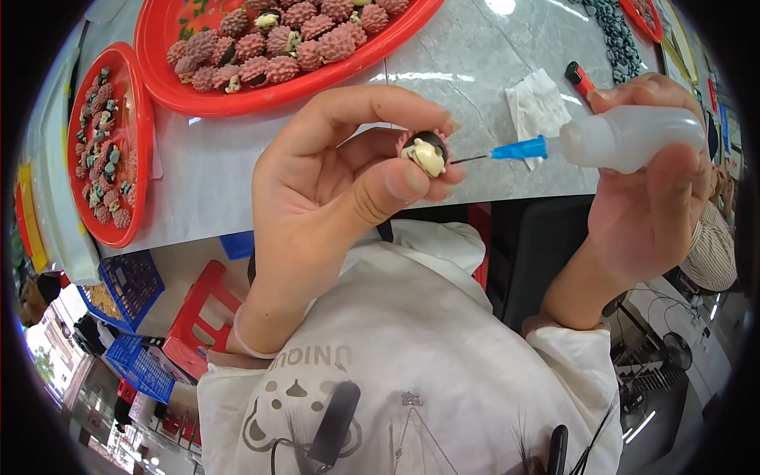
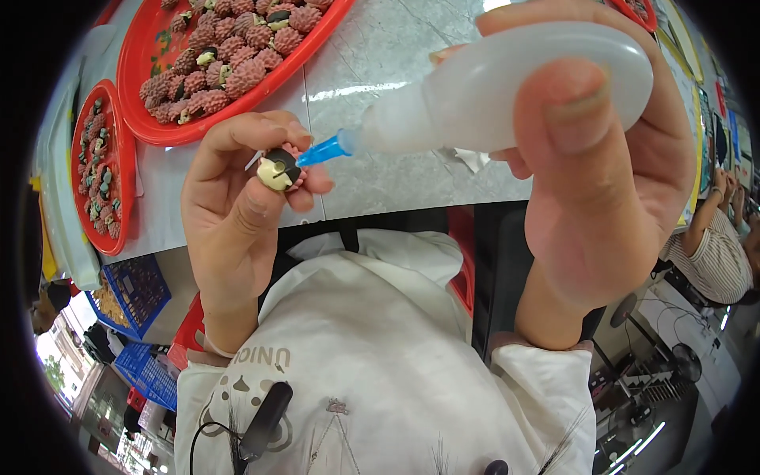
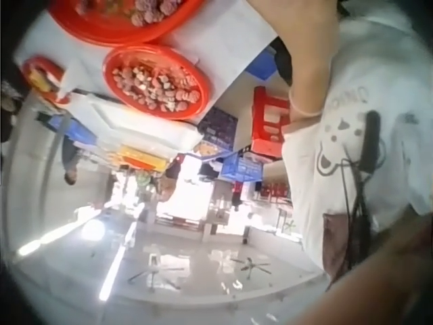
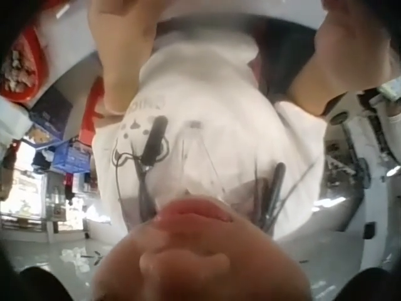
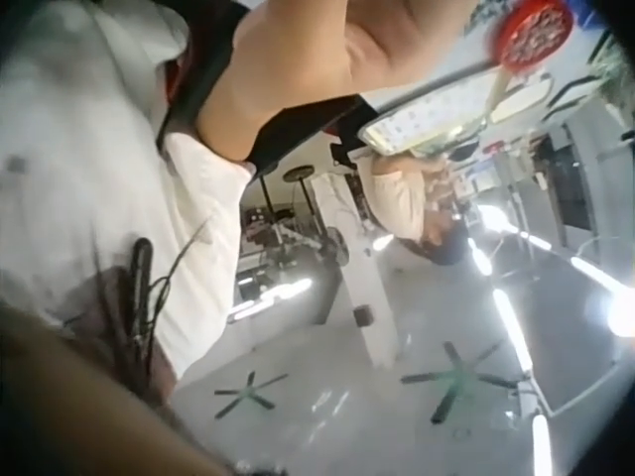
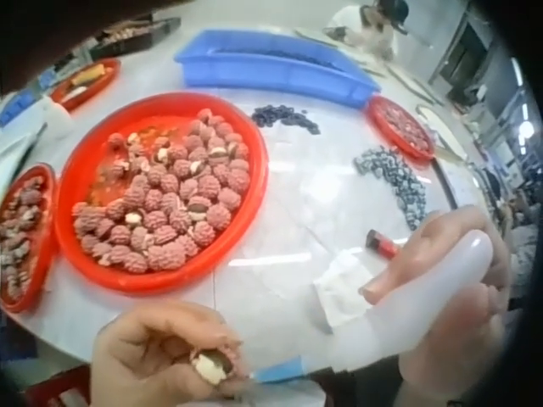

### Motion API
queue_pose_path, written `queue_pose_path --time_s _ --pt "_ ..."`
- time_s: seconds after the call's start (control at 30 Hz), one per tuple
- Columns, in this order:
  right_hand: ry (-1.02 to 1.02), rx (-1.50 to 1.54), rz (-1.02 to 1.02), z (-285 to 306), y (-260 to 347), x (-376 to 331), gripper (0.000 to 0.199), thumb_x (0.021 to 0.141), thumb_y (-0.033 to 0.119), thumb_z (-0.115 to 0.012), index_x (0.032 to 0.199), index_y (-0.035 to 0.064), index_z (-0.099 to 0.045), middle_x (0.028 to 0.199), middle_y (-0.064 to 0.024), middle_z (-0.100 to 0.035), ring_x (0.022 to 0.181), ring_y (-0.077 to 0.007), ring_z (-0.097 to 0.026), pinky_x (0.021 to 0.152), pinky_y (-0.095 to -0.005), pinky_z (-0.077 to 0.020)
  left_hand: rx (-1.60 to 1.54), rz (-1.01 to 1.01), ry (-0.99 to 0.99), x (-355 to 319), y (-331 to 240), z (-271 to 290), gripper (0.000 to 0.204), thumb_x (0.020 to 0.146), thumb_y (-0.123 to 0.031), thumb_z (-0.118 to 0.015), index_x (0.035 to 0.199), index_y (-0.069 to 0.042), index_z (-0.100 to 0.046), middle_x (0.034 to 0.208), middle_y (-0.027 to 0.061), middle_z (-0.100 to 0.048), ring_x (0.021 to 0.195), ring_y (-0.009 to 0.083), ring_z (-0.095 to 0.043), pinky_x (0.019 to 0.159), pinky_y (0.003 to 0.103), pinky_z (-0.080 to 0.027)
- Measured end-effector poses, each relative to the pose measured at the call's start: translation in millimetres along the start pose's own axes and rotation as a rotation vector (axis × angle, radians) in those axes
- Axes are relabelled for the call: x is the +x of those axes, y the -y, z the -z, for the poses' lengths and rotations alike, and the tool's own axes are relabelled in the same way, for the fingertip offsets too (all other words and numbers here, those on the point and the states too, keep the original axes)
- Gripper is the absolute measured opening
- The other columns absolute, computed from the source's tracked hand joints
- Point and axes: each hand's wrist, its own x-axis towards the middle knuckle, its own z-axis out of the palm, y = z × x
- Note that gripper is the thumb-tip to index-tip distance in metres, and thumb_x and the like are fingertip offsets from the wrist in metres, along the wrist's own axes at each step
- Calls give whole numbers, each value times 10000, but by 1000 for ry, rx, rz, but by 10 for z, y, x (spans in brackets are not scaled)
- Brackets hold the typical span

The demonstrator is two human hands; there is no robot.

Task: The person assembles small figurines by applying glue to figurine heads with a glue dispenser bottle, attaching figurine bodies to the heads by hand, and placing the assembled figurines into a tray.

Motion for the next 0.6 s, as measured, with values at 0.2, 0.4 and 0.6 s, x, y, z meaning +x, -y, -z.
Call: queue_pose_path --time_s 0.2,0.4,0.6 --pt "155 -215 147 116 -12 -16 473 848 317 -474 1043 -114 -464 968 -226 -509 847 -270 -537 706 -330 -456 -16 3 -51 -11 1 -35 385 782 -232 -633 1026 21 -478 994 150 -500 794 191 -589 657 218 -480" --pt "364 -467 361 196 90 30 509 801 329 -533 1022 -127 -482 935 -232 -529 743 -247 -521 585 -316 -435 14 -44 -27 -7 50 -21 358 780 -203 -633 1008 29 -483 991 154 -505 823 169 -556 654 222 -482" --pt "199 -506 376 44 86 -65 492 766 304 -550 988 -132 -504 879 -238 -551 669 -222 -482 518 -290 -378 -19 -32 -14 0 38 -43 328 788 -175 -622 1003 32 -485 984 152 -507 818 164 -544 637 210 -469"
